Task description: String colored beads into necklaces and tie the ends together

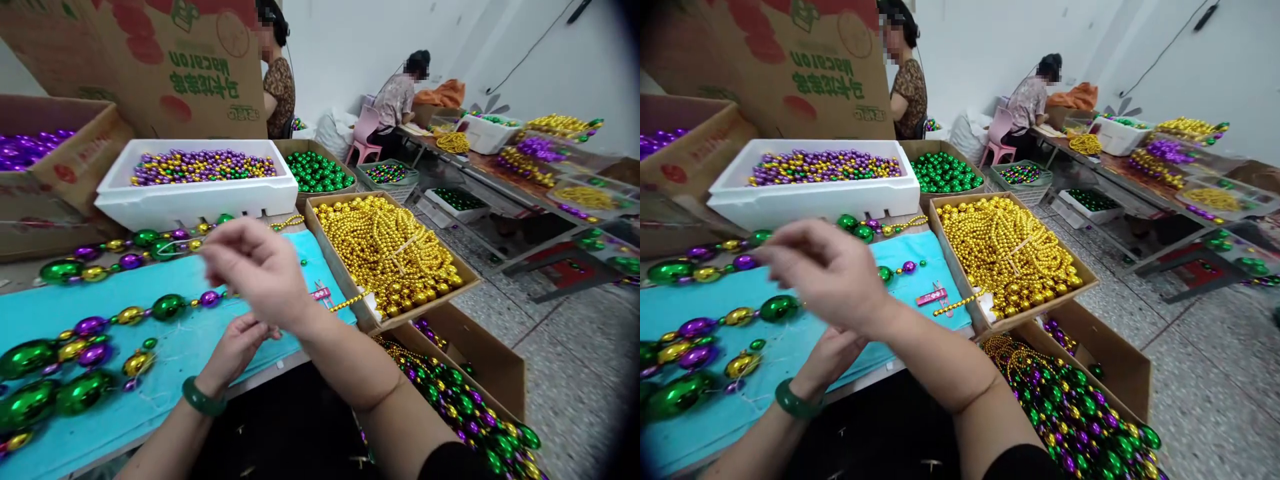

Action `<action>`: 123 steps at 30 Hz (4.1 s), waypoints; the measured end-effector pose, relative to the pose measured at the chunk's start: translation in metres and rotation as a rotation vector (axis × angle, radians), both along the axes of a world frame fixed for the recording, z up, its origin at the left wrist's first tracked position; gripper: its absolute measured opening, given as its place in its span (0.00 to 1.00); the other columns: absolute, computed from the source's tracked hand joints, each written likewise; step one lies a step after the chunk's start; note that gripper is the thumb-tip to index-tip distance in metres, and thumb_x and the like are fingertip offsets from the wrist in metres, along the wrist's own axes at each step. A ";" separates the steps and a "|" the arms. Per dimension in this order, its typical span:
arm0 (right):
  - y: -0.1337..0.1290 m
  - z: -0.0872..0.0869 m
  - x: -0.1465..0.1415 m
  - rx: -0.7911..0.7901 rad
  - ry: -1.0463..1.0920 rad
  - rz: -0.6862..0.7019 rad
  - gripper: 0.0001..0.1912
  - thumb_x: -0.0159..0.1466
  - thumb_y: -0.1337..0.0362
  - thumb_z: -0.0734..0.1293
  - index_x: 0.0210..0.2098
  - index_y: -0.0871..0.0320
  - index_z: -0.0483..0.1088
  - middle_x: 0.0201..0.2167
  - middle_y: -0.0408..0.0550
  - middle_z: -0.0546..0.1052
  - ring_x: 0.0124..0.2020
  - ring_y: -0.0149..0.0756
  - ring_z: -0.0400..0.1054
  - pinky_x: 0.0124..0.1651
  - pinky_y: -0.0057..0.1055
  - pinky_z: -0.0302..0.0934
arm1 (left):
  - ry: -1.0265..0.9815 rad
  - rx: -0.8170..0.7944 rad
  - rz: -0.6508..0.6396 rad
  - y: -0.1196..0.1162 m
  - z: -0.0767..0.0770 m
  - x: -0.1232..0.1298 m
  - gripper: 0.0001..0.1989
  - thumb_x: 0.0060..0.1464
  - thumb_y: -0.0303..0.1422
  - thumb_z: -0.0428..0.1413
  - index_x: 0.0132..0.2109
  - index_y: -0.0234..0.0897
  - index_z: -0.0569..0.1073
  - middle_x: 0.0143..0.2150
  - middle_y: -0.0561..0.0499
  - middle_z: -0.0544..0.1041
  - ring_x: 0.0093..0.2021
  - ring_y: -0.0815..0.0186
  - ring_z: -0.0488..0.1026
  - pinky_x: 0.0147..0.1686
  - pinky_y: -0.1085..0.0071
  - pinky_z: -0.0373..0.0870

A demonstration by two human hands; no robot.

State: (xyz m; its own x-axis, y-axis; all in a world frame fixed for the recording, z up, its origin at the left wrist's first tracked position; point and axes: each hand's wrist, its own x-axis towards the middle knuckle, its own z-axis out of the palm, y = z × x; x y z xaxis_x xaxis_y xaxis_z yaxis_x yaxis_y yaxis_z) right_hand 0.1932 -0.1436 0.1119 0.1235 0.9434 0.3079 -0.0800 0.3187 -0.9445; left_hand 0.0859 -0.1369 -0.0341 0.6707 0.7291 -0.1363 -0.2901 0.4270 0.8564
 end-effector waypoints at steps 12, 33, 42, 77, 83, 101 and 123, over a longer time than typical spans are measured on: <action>-0.028 -0.103 0.180 -0.506 -0.979 -0.352 0.12 0.58 0.66 0.60 0.36 0.60 0.74 0.37 0.50 0.77 0.39 0.37 0.70 0.44 0.33 0.61 | 0.210 -0.052 0.288 0.018 0.036 -0.070 0.08 0.44 0.34 0.62 0.31 0.35 0.73 0.15 0.57 0.63 0.18 0.73 0.63 0.17 0.79 0.59; -0.007 -0.158 0.138 -0.583 -1.459 -0.007 0.16 0.59 0.66 0.61 0.46 0.60 0.72 0.45 0.56 0.72 0.47 0.44 0.66 0.47 0.33 0.57 | 0.386 -0.040 0.232 0.035 0.025 -0.043 0.14 0.47 0.38 0.60 0.36 0.32 0.71 0.35 0.50 0.72 0.29 0.68 0.75 0.25 0.75 0.72; 0.004 -0.160 0.143 -0.974 -1.506 -0.169 0.10 0.58 0.66 0.62 0.30 0.63 0.75 0.30 0.63 0.77 0.33 0.46 0.72 0.32 0.33 0.59 | 0.387 -0.007 0.350 0.045 0.025 -0.060 0.17 0.46 0.41 0.61 0.38 0.33 0.72 0.45 0.44 0.74 0.42 0.61 0.74 0.28 0.73 0.73; -0.058 -0.140 0.057 -0.432 -0.114 0.099 0.11 0.60 0.61 0.64 0.31 0.55 0.54 0.23 0.36 0.63 0.20 0.24 0.57 0.20 0.22 0.53 | 0.649 0.468 0.136 0.010 0.014 -0.013 0.11 0.52 0.37 0.55 0.35 0.35 0.77 0.29 0.50 0.77 0.31 0.66 0.72 0.32 0.71 0.67; -0.059 -0.149 0.046 -0.607 0.181 -0.015 0.20 0.51 0.55 0.71 0.37 0.57 0.61 0.17 0.32 0.59 0.13 0.20 0.48 0.14 0.20 0.42 | 0.722 0.777 -0.068 -0.002 0.017 0.000 0.11 0.55 0.33 0.51 0.33 0.37 0.78 0.34 0.50 0.78 0.36 0.66 0.72 0.37 0.72 0.65; -0.067 -0.146 0.057 -0.683 -0.299 0.077 0.22 0.59 0.47 0.58 0.21 0.59 0.66 0.24 0.44 0.69 0.18 0.25 0.52 0.19 0.24 0.47 | 0.513 0.076 0.074 0.003 0.000 0.001 0.12 0.48 0.39 0.57 0.32 0.33 0.73 0.23 0.53 0.71 0.23 0.72 0.69 0.22 0.76 0.63; -0.014 -0.139 0.086 -0.530 -0.950 -0.381 0.24 0.60 0.51 0.61 0.51 0.57 0.69 0.36 0.52 0.77 0.36 0.42 0.70 0.36 0.33 0.60 | 0.749 0.360 -0.027 0.005 -0.012 -0.014 0.13 0.50 0.41 0.53 0.32 0.34 0.74 0.23 0.53 0.71 0.24 0.71 0.66 0.25 0.75 0.62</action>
State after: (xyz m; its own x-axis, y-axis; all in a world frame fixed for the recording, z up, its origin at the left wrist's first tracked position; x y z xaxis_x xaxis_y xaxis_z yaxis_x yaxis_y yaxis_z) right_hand 0.2791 -0.1580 -0.0268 0.3584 0.9336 0.0054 0.7519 -0.2852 -0.5944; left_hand 0.0720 -0.1317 -0.0465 0.5133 0.7983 -0.3152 0.4173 0.0888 0.9044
